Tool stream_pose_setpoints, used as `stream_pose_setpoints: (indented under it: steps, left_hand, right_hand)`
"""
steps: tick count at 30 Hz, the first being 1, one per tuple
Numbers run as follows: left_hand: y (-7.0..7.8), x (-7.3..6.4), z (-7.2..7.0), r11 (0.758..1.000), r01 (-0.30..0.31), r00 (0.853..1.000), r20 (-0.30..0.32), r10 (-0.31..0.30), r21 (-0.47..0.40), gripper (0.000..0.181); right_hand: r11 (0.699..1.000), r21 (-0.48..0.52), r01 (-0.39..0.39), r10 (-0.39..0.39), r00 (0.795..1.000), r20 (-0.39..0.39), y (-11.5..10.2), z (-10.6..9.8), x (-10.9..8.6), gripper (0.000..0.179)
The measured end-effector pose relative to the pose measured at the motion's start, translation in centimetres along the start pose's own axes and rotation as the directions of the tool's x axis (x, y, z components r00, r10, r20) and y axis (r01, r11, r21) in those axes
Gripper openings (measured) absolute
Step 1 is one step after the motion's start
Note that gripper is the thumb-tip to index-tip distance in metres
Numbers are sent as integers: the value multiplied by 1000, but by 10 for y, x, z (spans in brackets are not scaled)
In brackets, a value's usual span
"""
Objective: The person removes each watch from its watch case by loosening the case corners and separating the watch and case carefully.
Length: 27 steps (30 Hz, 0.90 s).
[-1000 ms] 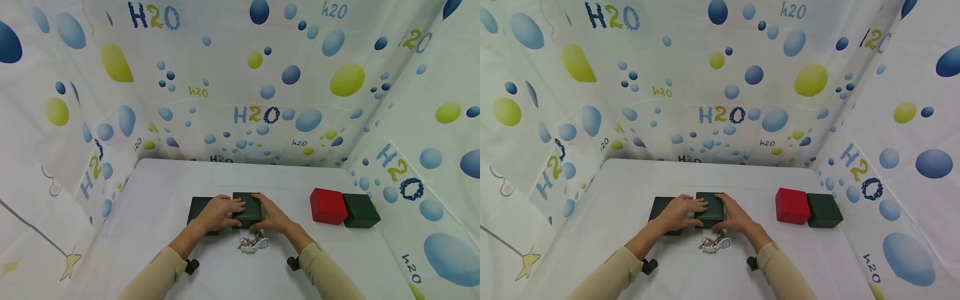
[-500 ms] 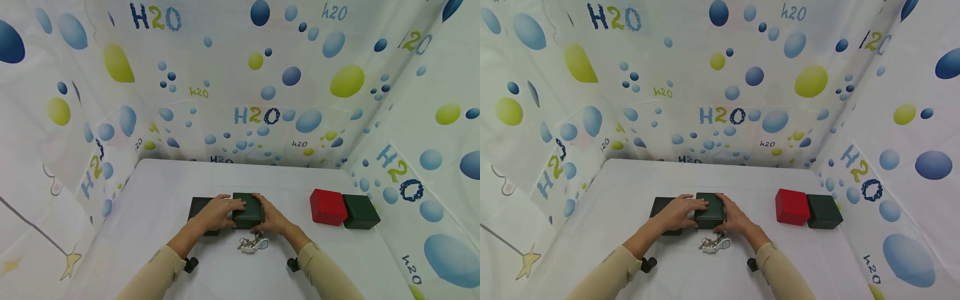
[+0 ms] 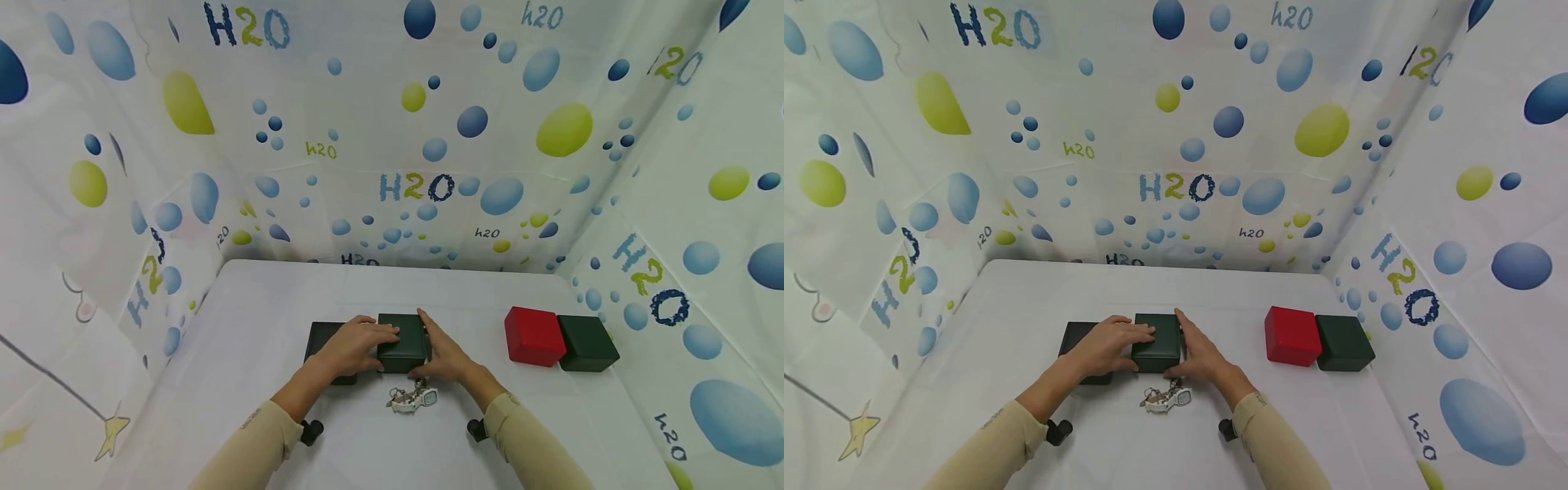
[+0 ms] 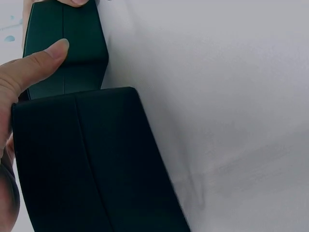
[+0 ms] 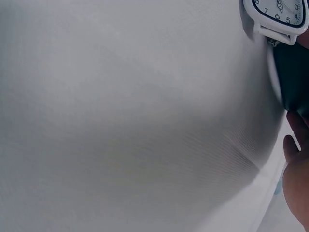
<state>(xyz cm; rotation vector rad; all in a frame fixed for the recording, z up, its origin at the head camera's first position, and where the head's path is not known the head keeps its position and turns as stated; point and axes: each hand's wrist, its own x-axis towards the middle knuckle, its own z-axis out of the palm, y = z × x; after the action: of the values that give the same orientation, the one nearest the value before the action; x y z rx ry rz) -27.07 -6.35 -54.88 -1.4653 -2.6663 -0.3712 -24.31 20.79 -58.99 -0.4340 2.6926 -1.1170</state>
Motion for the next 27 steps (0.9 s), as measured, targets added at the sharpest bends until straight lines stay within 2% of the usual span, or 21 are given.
stream_pose_setpoints:
  steps: [6,13,17,21,27]
  left_hand:
    - [-2,1,-1,1000,-13,1000,14,13,-2,67]
    - [-4,-1,-4,999,-17,1000,3,17,-34,67]
    - [-5,-4,-3,998,-55,997,-60,56,9,64]
    - [-5,-5,-1,993,-87,987,-131,96,75,60]
    - [-4,-7,0,989,-119,970,-201,134,87,55]
  right_hand:
    - [999,-47,-11,12,1000,15,-1,-3,0,140]
    - [999,-34,4,-3,999,34,1,-6,1,144]
    - [1000,-28,5,-4,1000,29,2,-7,2,145]
    - [1000,-30,-2,3,999,32,3,-7,3,146]
    - [1000,-25,-4,5,999,35,1,-8,4,148]
